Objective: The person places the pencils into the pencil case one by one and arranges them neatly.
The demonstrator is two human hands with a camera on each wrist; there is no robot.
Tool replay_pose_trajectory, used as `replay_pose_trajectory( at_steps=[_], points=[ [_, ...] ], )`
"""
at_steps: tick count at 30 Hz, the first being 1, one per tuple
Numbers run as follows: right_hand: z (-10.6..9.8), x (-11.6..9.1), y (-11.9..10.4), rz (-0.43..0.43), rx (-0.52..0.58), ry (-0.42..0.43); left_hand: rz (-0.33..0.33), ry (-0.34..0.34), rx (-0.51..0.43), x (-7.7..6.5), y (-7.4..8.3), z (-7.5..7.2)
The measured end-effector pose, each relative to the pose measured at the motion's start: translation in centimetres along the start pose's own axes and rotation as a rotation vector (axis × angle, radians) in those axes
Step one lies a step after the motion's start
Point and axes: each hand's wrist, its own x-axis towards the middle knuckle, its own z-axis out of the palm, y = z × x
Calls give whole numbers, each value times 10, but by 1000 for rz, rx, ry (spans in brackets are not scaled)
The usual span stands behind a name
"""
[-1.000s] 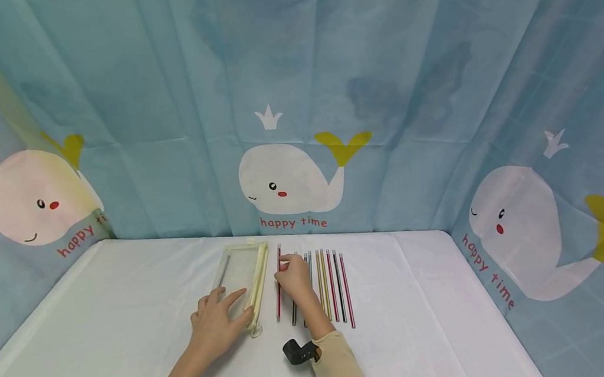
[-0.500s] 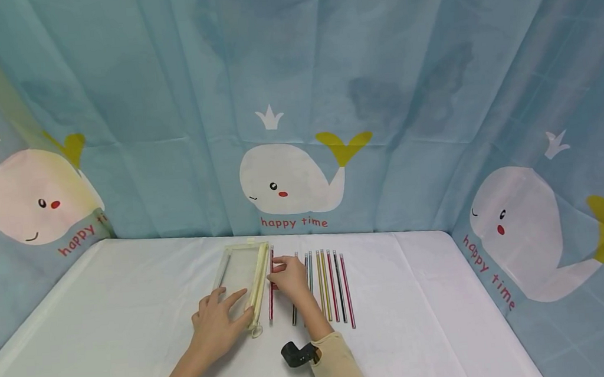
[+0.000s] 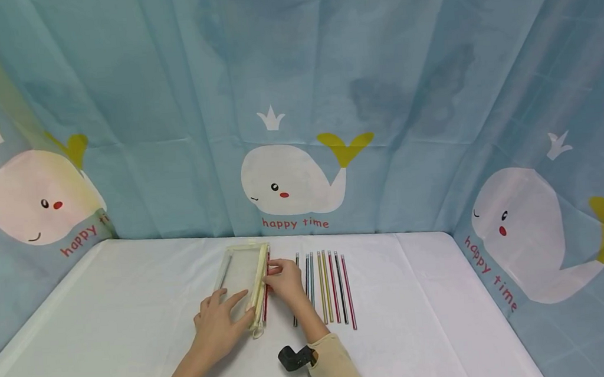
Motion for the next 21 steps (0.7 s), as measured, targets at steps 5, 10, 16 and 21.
replay_pose_trajectory(
  at_steps=[5, 10, 16, 21],
  points=[
    [6, 1, 2, 10, 17, 14, -5, 8, 1, -1, 1, 1],
    [10, 2, 4, -4, 24, 22, -5, 12, 4, -1, 1, 0],
    [15, 4, 6, -28, 19, 43, -15, 1, 0, 0, 1, 1],
    [18, 4, 6, -39, 25, 59, -18, 0, -4, 0, 1, 0]
  ],
)
